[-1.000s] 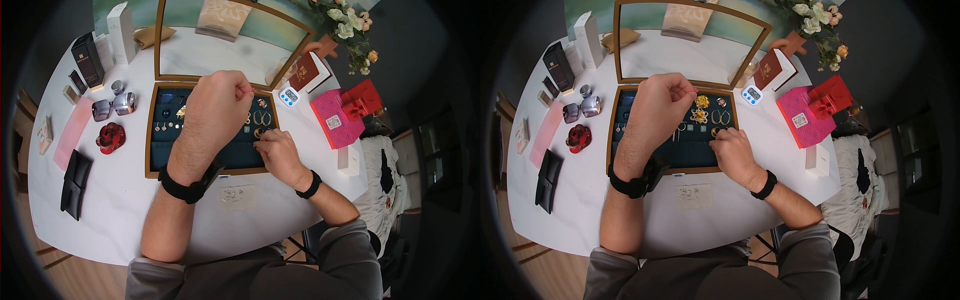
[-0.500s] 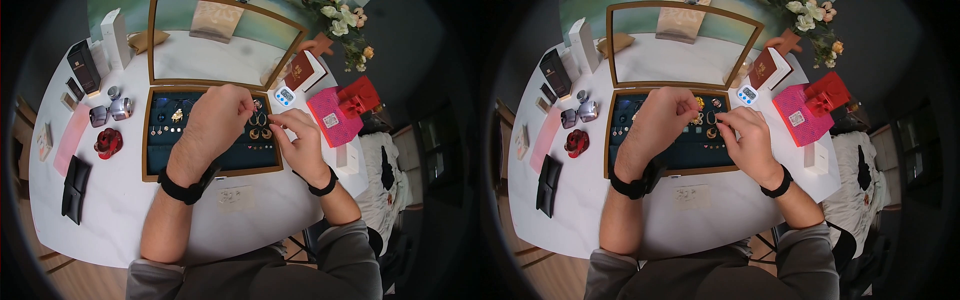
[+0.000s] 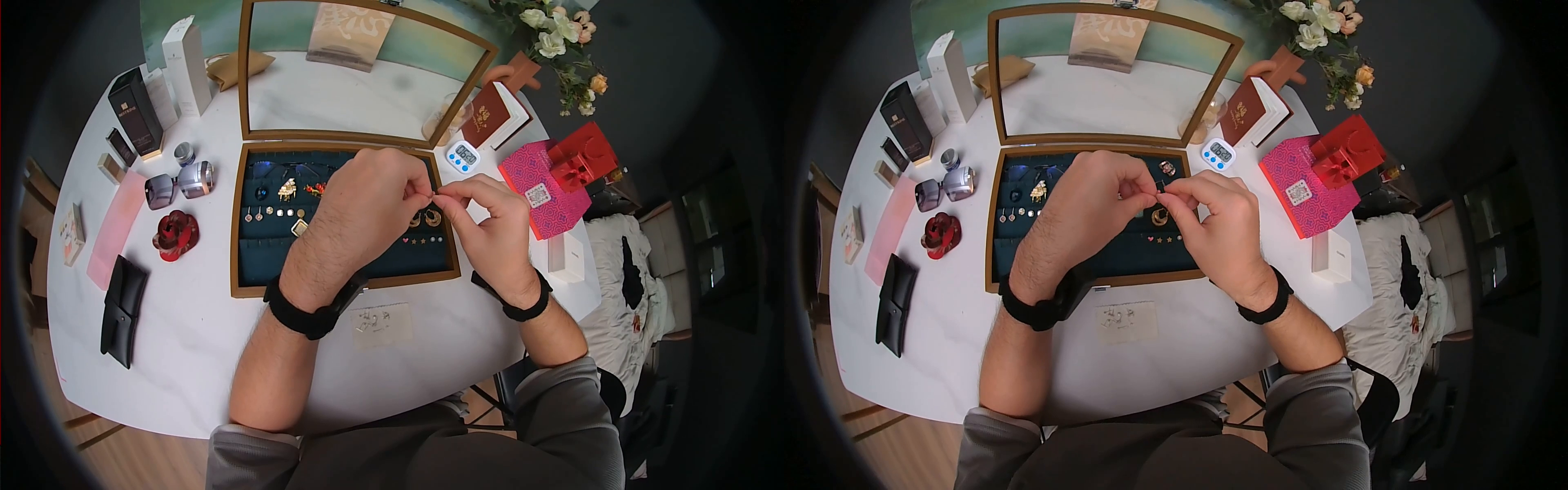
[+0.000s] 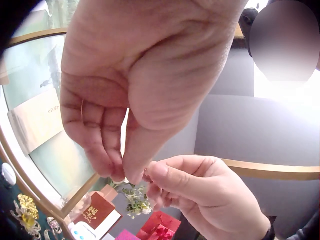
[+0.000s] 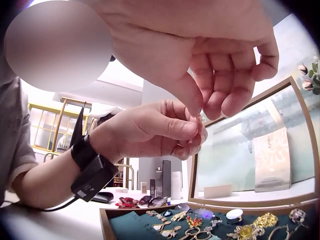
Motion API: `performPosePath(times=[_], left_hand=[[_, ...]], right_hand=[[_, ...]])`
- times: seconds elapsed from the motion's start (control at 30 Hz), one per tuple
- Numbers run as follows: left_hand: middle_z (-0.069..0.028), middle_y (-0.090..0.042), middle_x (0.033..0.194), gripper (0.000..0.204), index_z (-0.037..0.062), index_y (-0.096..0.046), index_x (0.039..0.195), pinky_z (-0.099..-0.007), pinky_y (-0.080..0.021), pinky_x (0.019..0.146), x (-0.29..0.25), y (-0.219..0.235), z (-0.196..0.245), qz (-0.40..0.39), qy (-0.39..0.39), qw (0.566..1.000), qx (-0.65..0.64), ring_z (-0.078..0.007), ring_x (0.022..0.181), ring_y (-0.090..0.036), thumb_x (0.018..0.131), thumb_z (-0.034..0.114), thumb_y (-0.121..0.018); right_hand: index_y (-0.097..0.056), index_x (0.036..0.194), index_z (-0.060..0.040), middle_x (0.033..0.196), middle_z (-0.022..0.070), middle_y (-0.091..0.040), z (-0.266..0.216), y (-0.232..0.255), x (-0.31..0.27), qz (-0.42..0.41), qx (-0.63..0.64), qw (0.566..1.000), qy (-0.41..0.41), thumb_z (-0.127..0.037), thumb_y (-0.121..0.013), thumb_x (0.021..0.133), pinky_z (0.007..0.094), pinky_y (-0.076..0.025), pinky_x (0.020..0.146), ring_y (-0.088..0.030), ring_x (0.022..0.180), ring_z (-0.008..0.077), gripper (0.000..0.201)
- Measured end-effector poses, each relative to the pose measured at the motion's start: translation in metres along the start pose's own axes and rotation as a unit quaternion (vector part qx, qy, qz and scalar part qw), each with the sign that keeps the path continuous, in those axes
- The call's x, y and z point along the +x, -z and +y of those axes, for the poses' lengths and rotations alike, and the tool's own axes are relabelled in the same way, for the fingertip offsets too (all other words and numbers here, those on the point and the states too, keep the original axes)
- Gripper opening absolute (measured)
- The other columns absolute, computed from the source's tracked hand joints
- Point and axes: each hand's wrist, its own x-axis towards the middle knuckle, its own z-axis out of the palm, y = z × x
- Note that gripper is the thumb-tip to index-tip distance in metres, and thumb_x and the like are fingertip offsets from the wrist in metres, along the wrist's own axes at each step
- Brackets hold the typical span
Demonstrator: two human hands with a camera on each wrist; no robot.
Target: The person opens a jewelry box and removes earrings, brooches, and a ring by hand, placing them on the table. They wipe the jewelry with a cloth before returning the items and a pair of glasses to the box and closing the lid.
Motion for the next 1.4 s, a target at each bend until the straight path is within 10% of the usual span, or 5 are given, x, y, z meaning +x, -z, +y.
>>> performPosePath(times=[0.57, 1.4], left_hand=[[-0.0183, -0.078, 0.093, 0.016, -0.0031, -0.078, 0.1, -0.0401, -0.061, 0.081, -0.002, -0.004, -0.005, -0.048, 0.039, 0.996, 0.069, -0.0338, 0.088, -0.078, 0.088, 0.005, -0.082], [-0.0161, -0.08, 0.1, 0.023, 0.0003, -0.077, 0.113, -0.0421, -0.062, 0.089, -0.006, 0.001, -0.017, 0.03, 0.095, 0.982, 0.16, -0.0327, 0.099, -0.078, 0.091, 0.007, -0.079]], right_hand=[[-0.078, 0.091, 0.0008, 0.08, 0.0085, -0.074, 0.01, -0.006, -0.001, -0.086, 0.066, 0.992, -0.066, 0.001, -0.082, 0.086, 0.0333, -0.053, 0.069, -0.068, 0.068, 0.0202, 0.006], [-0.082, 0.088, -0.0085, 0.091, 0.0039, -0.066, 0.044, -0.058, -0.039, -0.236, -0.136, 0.96, 0.07, -0.006, -0.084, 0.084, 0.0399, -0.047, 0.086, -0.065, 0.094, 0.0255, 0.005]])
